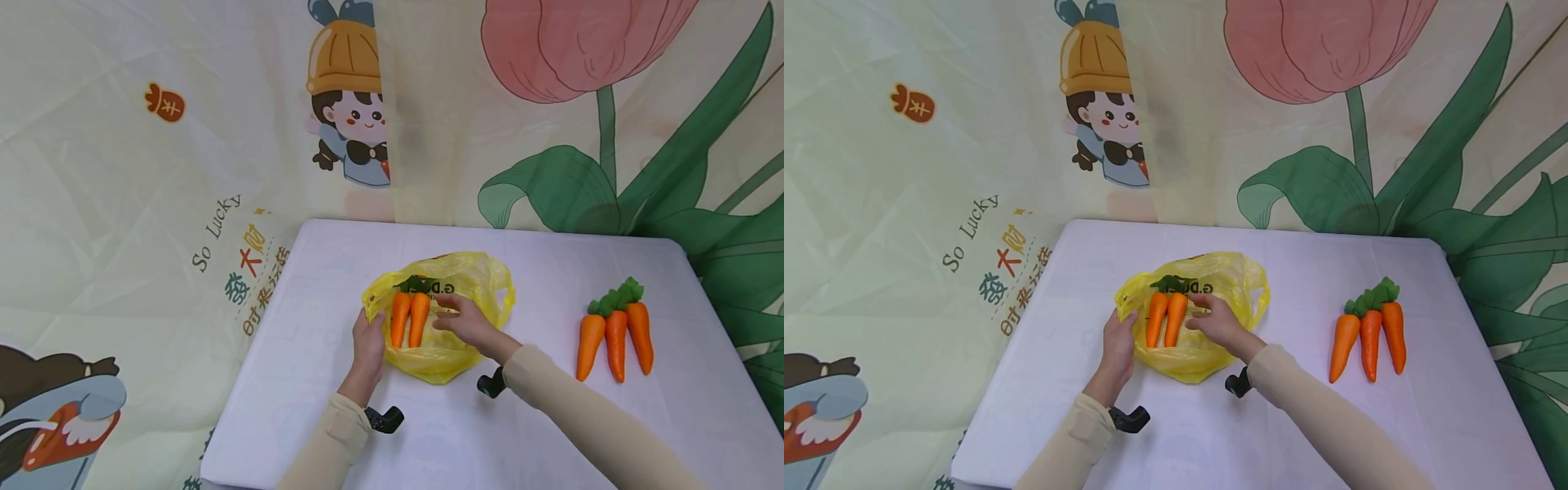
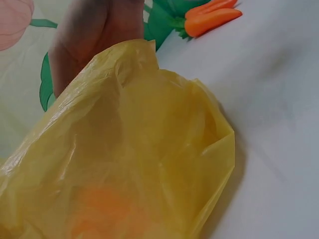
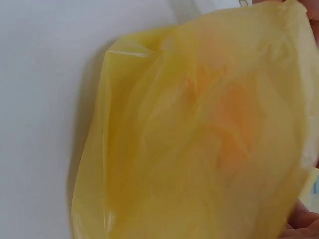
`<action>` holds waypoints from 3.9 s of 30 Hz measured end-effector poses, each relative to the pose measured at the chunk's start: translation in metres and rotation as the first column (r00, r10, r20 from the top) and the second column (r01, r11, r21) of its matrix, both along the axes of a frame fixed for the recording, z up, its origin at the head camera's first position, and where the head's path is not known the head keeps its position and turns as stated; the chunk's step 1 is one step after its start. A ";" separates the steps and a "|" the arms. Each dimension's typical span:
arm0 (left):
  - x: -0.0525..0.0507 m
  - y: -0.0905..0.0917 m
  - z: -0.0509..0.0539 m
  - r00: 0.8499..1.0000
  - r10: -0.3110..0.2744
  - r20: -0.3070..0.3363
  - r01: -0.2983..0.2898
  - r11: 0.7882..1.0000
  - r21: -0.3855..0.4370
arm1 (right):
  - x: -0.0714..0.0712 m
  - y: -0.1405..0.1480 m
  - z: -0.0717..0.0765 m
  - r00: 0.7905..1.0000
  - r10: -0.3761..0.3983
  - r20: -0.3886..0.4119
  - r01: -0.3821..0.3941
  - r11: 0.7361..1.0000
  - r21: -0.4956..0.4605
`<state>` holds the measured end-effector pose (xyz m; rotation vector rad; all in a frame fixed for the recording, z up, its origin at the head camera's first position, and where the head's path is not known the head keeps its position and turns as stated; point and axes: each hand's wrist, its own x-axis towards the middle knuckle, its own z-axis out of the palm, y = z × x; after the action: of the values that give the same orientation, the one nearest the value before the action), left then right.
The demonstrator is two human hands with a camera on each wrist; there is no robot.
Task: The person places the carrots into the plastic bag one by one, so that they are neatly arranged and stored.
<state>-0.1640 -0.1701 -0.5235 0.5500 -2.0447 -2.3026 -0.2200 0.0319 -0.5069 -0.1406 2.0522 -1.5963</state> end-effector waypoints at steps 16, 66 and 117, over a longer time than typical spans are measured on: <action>-0.001 -0.001 0.006 1.000 0.020 0.004 -0.020 1.000 0.013 | 0.056 0.092 0.026 0.990 0.076 -0.119 -0.069 0.996 0.058; -0.005 -0.006 0.009 0.998 0.049 0.038 -0.050 0.998 0.031 | 0.038 0.231 -0.023 0.946 -0.041 -0.321 0.267 0.660 0.702; -0.005 -0.002 0.011 0.999 0.034 0.018 -0.034 0.999 -0.002 | 0.069 0.135 0.027 0.989 -0.010 0.147 0.012 1.000 -0.015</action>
<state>-0.1690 -0.1720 -0.5129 0.6028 -2.0293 -2.2852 -0.1508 0.1664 -0.4797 -0.0160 1.9314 -1.5807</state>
